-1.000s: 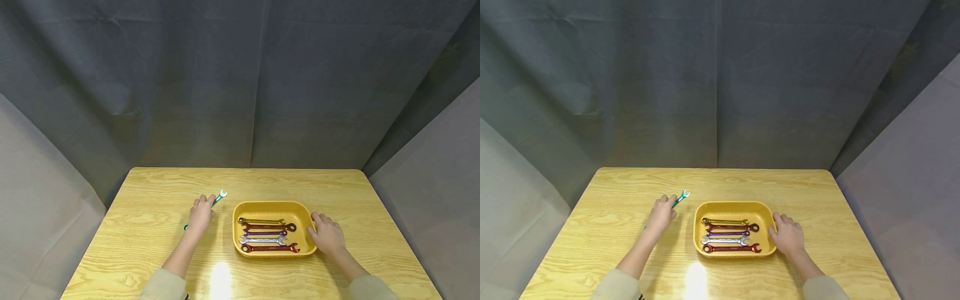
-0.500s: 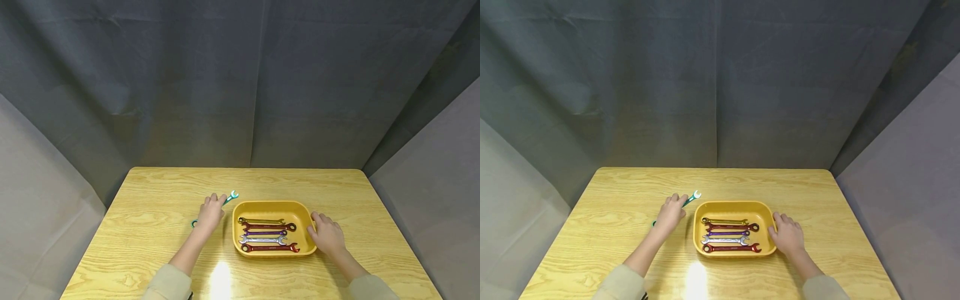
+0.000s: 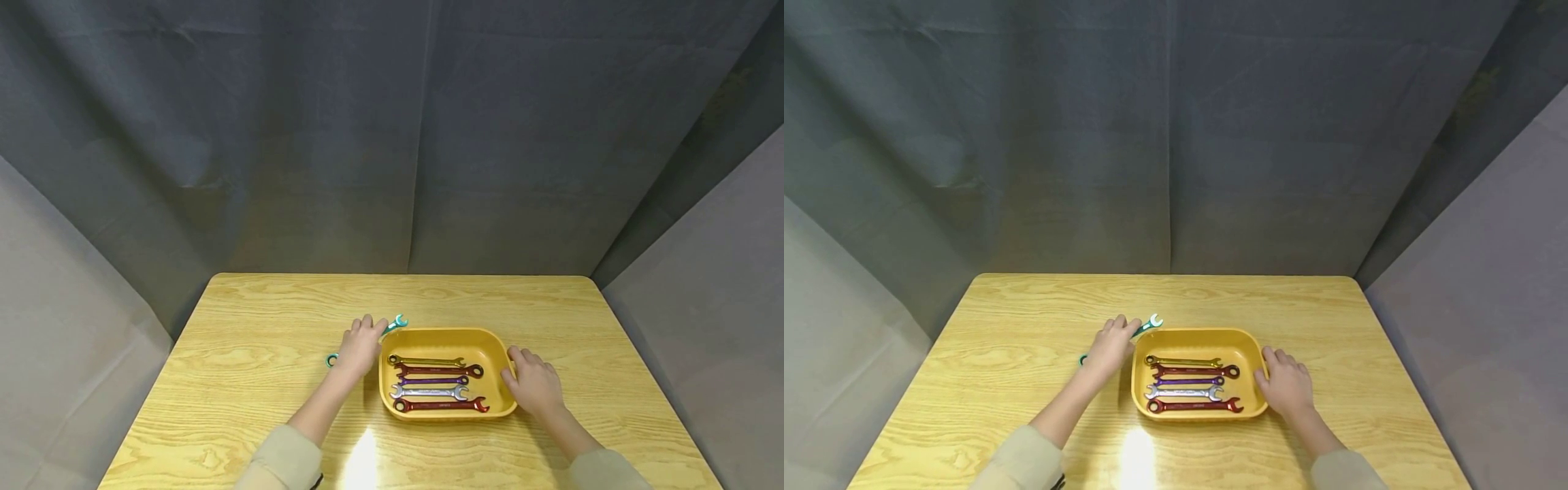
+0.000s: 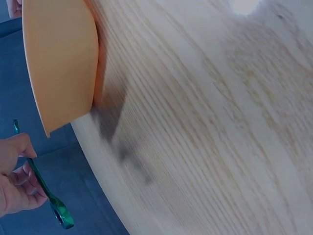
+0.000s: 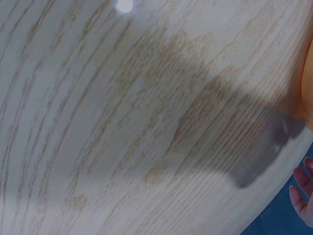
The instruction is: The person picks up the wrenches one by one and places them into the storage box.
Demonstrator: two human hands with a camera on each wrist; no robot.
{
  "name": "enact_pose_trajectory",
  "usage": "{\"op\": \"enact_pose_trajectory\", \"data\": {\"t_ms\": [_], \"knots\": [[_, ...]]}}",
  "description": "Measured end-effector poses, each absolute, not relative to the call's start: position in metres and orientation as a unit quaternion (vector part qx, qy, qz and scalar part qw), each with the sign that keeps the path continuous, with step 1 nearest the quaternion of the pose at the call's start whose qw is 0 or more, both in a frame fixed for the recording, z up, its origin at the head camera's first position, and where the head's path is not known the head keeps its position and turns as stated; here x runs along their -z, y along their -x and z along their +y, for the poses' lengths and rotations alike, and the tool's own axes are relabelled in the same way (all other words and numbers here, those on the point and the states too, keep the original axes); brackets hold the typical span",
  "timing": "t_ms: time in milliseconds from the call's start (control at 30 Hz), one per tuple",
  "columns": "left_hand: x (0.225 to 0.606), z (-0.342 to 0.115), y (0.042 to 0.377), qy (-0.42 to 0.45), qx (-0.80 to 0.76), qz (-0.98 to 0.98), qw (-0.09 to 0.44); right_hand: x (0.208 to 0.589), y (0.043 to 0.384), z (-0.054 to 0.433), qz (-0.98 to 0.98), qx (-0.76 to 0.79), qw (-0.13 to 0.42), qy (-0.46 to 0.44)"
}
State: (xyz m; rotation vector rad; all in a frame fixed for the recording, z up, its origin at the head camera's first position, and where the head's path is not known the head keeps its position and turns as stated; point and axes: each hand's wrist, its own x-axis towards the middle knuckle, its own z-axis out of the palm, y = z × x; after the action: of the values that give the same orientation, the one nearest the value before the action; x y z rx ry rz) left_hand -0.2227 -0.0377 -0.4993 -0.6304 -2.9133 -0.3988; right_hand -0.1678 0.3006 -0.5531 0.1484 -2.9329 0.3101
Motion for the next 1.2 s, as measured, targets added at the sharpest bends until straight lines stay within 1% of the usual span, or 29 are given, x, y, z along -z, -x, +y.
{"op": "enact_pose_trajectory", "data": {"t_ms": [367, 567, 767, 1200], "knots": [[0.498, -0.018, 0.220, 0.239, 0.109, -0.964, 0.051, 0.553, 0.169, 0.300, -0.989, -0.103, 0.090, -0.049], [0.500, -0.007, 0.221, 0.269, 0.082, -0.958, 0.062, 0.551, 0.166, 0.300, -0.989, -0.104, 0.089, -0.050], [0.498, 0.005, 0.221, 0.289, 0.073, -0.953, 0.049, 0.551, 0.166, 0.301, -0.989, -0.106, 0.089, -0.052], [0.501, 0.028, 0.221, 0.330, 0.029, -0.942, 0.058, 0.551, 0.164, 0.301, -0.989, -0.102, 0.092, -0.052]]}}
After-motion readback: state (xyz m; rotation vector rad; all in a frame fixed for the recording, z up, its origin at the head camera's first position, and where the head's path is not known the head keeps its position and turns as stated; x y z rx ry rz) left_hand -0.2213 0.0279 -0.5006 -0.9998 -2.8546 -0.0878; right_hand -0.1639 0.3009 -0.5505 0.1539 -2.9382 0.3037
